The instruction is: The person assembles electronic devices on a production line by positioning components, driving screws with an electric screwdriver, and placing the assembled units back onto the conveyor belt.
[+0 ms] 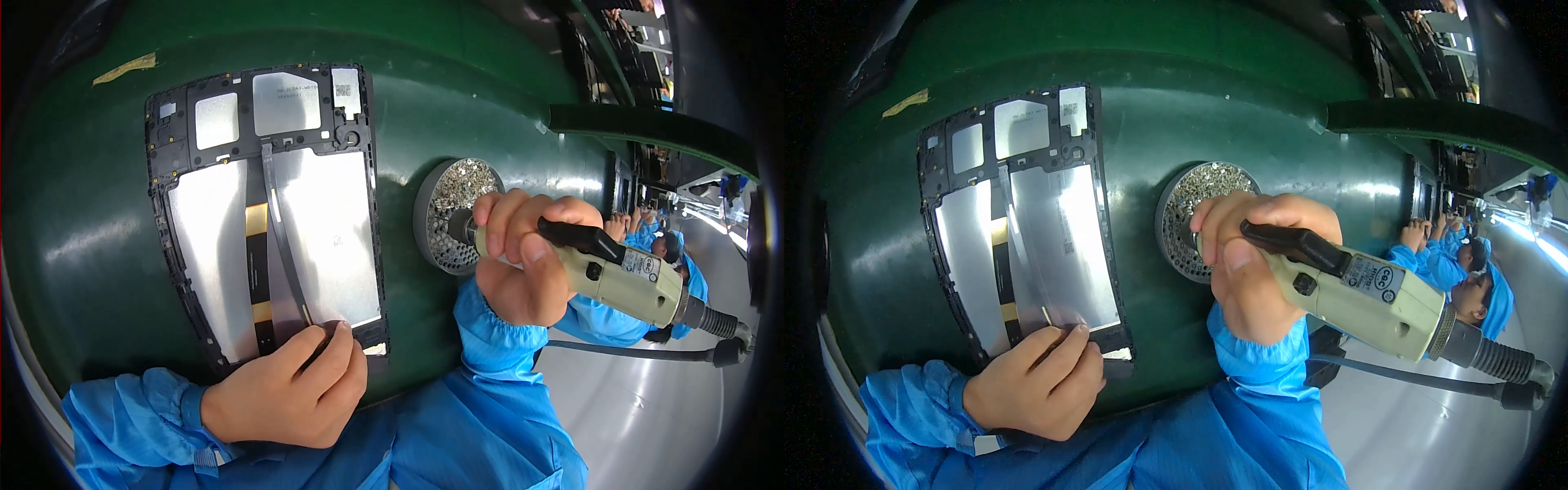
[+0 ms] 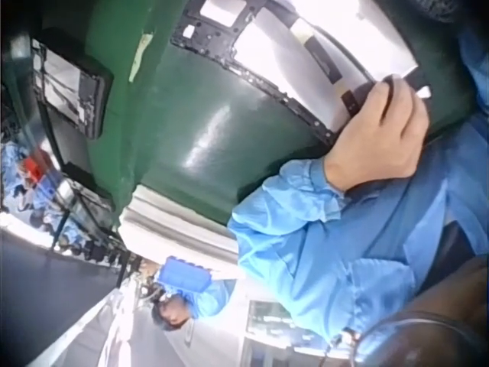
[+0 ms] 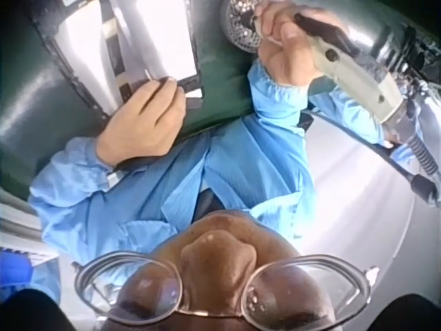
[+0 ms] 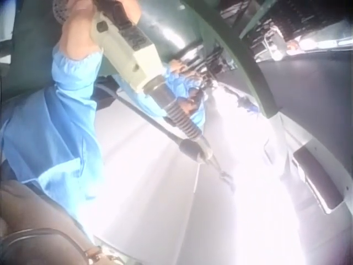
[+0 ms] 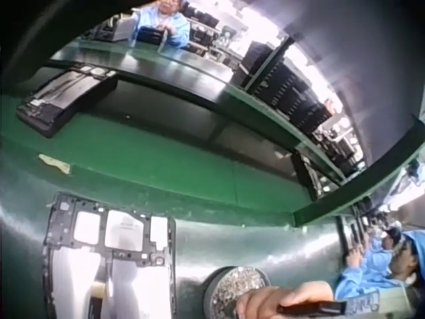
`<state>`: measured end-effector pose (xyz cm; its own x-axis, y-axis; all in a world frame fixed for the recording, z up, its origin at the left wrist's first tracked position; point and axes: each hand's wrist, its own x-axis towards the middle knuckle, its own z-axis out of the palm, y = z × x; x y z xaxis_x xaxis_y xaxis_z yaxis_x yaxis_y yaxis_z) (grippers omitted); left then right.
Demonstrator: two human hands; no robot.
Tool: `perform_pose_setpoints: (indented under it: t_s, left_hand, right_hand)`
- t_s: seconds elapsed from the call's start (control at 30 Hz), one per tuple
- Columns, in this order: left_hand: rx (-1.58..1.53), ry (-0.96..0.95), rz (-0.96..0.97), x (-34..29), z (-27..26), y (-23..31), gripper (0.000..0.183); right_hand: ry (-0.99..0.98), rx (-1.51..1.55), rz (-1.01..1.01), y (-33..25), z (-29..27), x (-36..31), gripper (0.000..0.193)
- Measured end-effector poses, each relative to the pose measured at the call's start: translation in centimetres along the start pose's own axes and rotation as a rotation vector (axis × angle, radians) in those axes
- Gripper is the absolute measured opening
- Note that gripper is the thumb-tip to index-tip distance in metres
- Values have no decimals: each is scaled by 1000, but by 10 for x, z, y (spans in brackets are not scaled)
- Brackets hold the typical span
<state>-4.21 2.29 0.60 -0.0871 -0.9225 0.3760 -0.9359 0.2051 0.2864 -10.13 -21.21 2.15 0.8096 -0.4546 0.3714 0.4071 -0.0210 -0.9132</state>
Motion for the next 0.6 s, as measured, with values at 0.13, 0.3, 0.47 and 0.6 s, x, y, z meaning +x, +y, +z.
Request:
perform_pose_setpoints:
  t_s: [0.13,0.3,0.47,0.6]
  left_hand:
    - [-8,44,3,0,3,2,17]
    - [-45,97,-58,-2,8,8,11]
    - [-56,82,-75,2,8,7,18]
    - [-29,34,-123,5,9,12,26]
  right_hand:
    - [84,-16,-19,1,5,-5,35]
    - [-27,-34,-71,-22,0,-3,40]
    - [-228,-101,-115,-55,-12,-9,42]
    - [-227,-81,-112,-58,-13,-23,44]
